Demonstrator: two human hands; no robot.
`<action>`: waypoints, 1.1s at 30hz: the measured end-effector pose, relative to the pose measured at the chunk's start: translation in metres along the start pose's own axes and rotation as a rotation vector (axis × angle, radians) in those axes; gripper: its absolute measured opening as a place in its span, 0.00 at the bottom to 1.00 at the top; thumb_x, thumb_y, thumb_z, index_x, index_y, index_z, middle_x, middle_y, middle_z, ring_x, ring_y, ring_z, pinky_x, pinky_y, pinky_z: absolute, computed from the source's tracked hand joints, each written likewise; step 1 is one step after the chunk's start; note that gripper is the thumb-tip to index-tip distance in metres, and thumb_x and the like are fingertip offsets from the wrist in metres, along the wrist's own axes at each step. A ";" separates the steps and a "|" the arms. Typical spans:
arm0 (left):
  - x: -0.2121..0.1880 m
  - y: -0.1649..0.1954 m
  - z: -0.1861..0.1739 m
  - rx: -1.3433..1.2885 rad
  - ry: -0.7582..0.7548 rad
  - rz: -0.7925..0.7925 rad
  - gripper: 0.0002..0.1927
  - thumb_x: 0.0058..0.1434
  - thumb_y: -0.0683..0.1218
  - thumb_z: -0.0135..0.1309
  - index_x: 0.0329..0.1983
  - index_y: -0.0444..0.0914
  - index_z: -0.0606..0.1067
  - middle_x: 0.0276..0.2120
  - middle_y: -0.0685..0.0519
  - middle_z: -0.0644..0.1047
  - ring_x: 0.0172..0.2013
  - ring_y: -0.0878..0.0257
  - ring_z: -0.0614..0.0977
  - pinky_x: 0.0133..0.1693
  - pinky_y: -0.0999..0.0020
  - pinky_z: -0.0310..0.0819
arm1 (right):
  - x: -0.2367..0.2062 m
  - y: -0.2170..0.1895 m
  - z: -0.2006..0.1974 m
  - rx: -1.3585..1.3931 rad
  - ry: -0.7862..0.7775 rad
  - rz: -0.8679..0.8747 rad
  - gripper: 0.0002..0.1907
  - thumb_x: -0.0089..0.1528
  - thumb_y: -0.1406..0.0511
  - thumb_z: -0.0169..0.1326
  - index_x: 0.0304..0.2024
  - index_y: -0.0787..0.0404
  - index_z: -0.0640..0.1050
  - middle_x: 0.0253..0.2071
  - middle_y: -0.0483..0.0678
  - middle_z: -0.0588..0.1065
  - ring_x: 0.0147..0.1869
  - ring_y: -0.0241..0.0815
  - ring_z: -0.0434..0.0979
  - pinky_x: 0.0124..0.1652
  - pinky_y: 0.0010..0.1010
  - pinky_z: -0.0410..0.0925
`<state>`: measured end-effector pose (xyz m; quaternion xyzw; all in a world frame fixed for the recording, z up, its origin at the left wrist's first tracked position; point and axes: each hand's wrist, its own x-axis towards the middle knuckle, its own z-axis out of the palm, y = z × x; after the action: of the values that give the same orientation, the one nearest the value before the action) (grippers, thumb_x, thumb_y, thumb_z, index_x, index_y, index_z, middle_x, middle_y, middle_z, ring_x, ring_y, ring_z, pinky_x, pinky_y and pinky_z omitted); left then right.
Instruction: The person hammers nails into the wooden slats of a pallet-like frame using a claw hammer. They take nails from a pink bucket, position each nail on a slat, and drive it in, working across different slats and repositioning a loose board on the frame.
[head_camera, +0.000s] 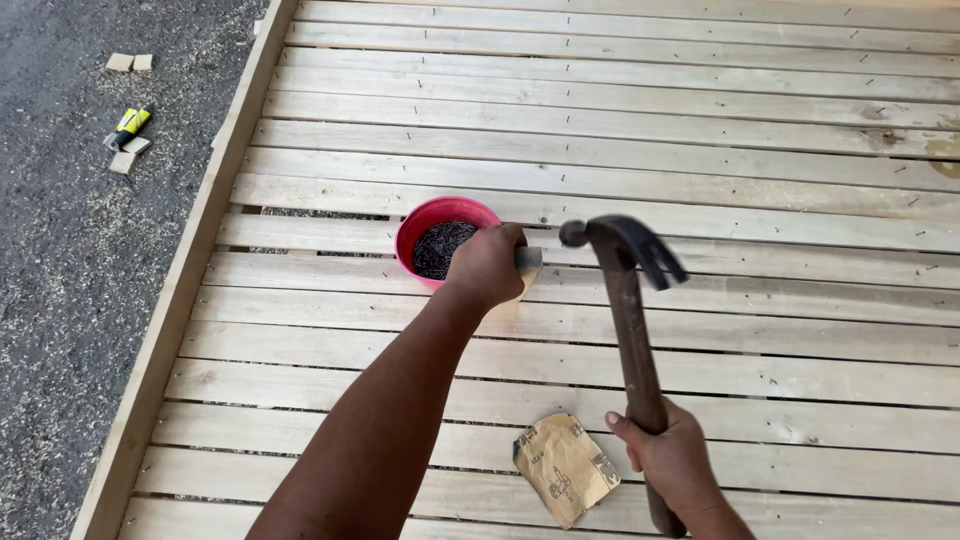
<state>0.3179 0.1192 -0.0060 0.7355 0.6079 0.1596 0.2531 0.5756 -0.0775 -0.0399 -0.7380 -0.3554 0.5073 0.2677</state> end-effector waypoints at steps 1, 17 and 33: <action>-0.002 -0.001 -0.002 -0.017 -0.004 -0.040 0.24 0.55 0.45 0.61 0.55 0.43 0.72 0.45 0.47 0.83 0.47 0.48 0.83 0.49 0.56 0.78 | -0.003 -0.009 -0.004 -0.004 -0.008 -0.009 0.13 0.56 0.66 0.67 0.28 0.66 0.75 0.14 0.44 0.67 0.15 0.34 0.62 0.17 0.30 0.59; -0.007 -0.012 0.007 -0.274 0.068 -0.124 0.63 0.44 0.43 0.70 0.78 0.42 0.44 0.42 0.45 0.84 0.45 0.49 0.85 0.52 0.61 0.78 | -0.021 -0.047 -0.002 -0.197 -0.090 0.058 0.14 0.57 0.64 0.67 0.27 0.65 0.75 0.13 0.44 0.65 0.15 0.34 0.61 0.19 0.32 0.58; -0.005 -0.012 0.009 -0.237 0.062 -0.126 0.62 0.44 0.48 0.74 0.75 0.38 0.46 0.43 0.44 0.83 0.46 0.48 0.84 0.52 0.61 0.78 | -0.008 -0.034 -0.004 -0.219 -0.106 0.153 0.13 0.57 0.64 0.67 0.28 0.63 0.75 0.14 0.44 0.65 0.16 0.37 0.60 0.20 0.34 0.57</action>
<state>0.3119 0.1147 -0.0198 0.6557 0.6371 0.2367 0.3288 0.5688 -0.0631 -0.0086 -0.7599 -0.3650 0.5226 0.1273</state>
